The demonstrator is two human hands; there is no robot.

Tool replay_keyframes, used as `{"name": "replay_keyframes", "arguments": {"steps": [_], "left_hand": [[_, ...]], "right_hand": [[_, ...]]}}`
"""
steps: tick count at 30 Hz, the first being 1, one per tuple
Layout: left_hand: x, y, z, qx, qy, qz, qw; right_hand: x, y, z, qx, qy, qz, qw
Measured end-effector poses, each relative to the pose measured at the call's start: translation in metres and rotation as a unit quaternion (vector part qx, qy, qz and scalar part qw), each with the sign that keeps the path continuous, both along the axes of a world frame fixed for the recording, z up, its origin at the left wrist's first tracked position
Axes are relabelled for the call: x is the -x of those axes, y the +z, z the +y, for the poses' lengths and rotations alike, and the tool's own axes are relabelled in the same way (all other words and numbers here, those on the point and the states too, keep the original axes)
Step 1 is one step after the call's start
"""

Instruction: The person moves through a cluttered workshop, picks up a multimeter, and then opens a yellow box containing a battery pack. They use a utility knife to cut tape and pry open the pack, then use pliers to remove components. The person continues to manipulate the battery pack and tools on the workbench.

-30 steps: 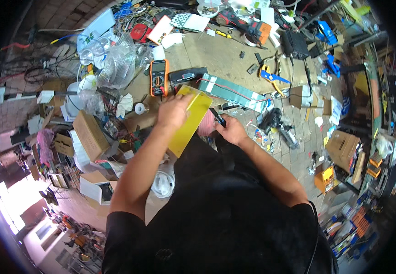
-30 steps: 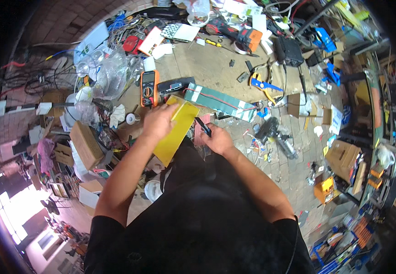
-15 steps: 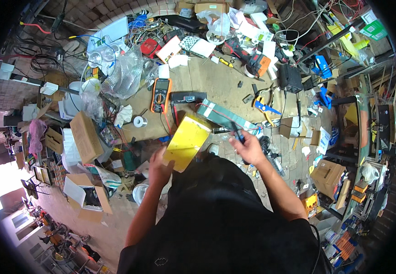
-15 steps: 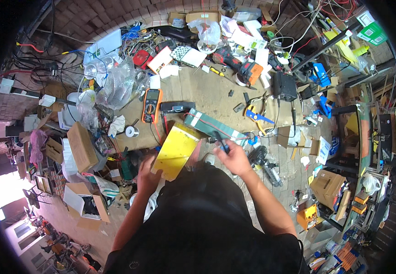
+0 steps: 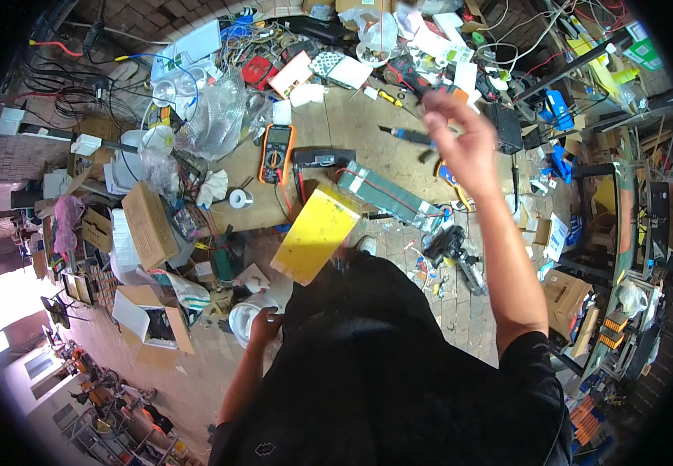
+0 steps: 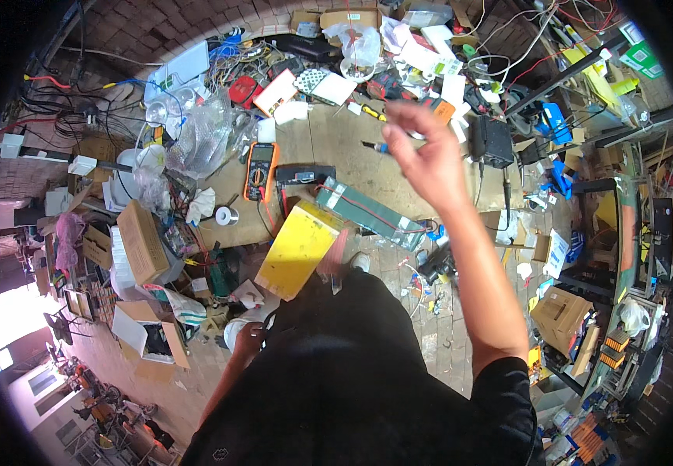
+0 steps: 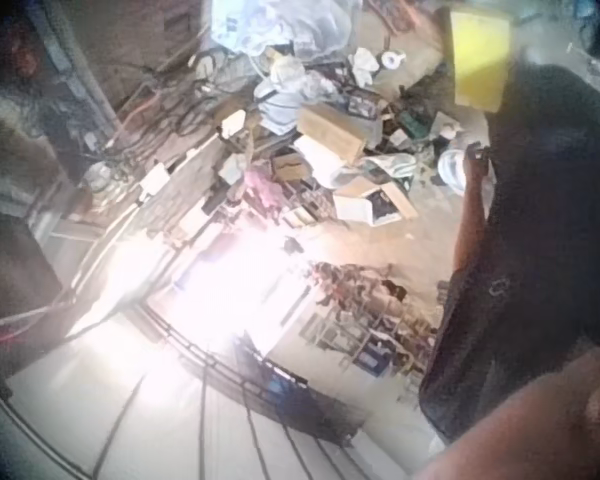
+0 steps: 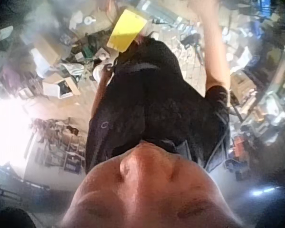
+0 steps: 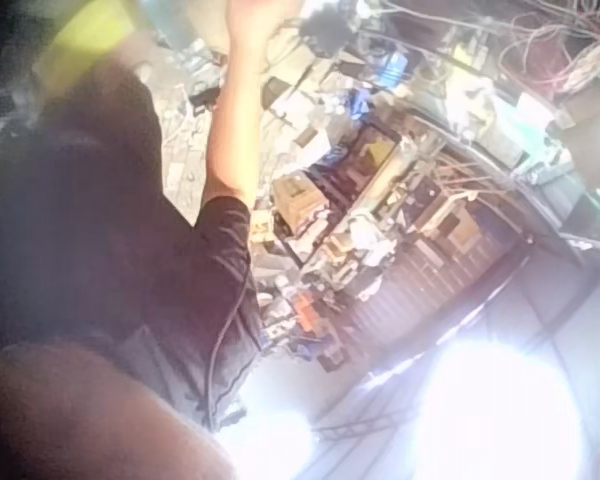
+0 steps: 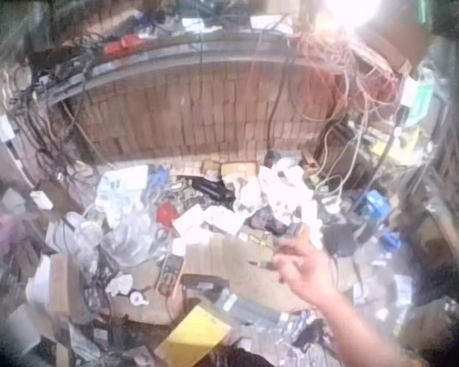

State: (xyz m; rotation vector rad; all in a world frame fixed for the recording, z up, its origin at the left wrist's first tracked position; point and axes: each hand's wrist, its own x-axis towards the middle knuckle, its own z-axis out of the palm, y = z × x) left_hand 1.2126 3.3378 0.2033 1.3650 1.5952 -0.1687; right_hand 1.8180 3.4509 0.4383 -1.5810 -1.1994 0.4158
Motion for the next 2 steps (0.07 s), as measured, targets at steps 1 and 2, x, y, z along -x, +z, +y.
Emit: {"name": "replay_keyframes", "arguments": {"steps": [1, 2], "left_hand": [[0.016, -0.013, -0.007, 0.025, -0.001, 0.017, 1.000], [0.019, -0.013, -0.009, 0.023, -0.034, 0.037, 0.998]], "right_hand": [[0.003, 0.047, -0.009, -0.066, 0.026, 0.058, 0.996], [0.003, 0.092, -0.021, -0.156, 0.082, 0.049, 0.983]]}}
